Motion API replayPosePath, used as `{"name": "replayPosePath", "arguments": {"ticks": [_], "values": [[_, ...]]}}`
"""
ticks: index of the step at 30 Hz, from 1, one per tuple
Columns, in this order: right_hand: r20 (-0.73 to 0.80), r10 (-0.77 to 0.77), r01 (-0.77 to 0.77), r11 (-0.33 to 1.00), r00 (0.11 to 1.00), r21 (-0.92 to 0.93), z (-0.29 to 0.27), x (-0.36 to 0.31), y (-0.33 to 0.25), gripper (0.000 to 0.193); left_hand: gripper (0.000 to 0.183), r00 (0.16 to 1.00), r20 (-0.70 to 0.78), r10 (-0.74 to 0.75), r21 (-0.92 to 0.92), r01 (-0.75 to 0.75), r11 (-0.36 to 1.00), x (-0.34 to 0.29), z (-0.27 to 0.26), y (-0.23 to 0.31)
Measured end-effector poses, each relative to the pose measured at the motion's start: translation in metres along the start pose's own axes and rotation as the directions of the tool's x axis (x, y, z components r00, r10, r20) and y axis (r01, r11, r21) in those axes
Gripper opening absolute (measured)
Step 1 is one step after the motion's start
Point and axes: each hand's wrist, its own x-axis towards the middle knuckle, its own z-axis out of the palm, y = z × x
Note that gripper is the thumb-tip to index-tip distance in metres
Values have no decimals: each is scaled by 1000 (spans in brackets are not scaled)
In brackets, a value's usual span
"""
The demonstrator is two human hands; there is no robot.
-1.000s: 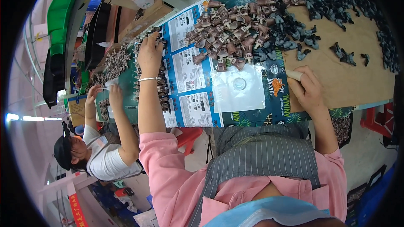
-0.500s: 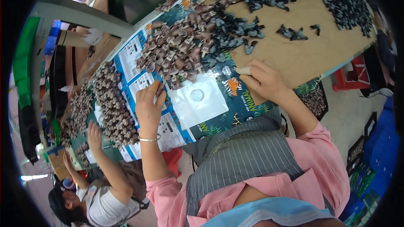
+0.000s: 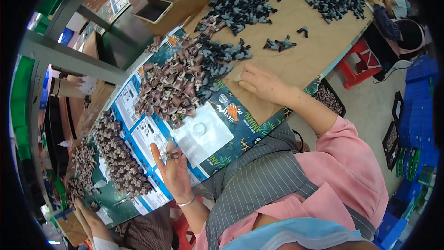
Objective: The person assembles small plastic parts and rubber components by hand, taking them from storage bins and combining them into finished assemblies.
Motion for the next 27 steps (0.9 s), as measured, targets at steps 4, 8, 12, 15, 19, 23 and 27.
{"name": "replayPosePath", "arguments": {"ticks": [4,8,12,15,19,23,27], "values": [[65,24,-35,984,998,173,-7,5,-12,18,45,1000,11,-19,-16,19,1000,-3,-25,-7],[148,-22,-29,944,989,330,-2,19,-11,15,40,994,-87,67,135,-55,989,-4,-28,-13],[248,52,-125,948,967,291,12,23,7,15,43,991,-113,77,224,-51,973,-6,-23,-14],[-151,-106,115,992,983,50,13,11,11,16,43,991,-103,81,190,-60,980,-9,-24,-15],[-200,125,-109,990,972,89,-6,-20,-17,22,42,994,-38,105,107,-100,989,-8,-28,-19],[-187,19,-18,1000,982,6,13,-29,-23,29,43,992,-69,108,191,-93,977,-4,-17,-21],[-224,41,-19,995,974,96,24,-31,-15,29,41,986,-126,110,193,-84,978,-2,-24,-25]]}}
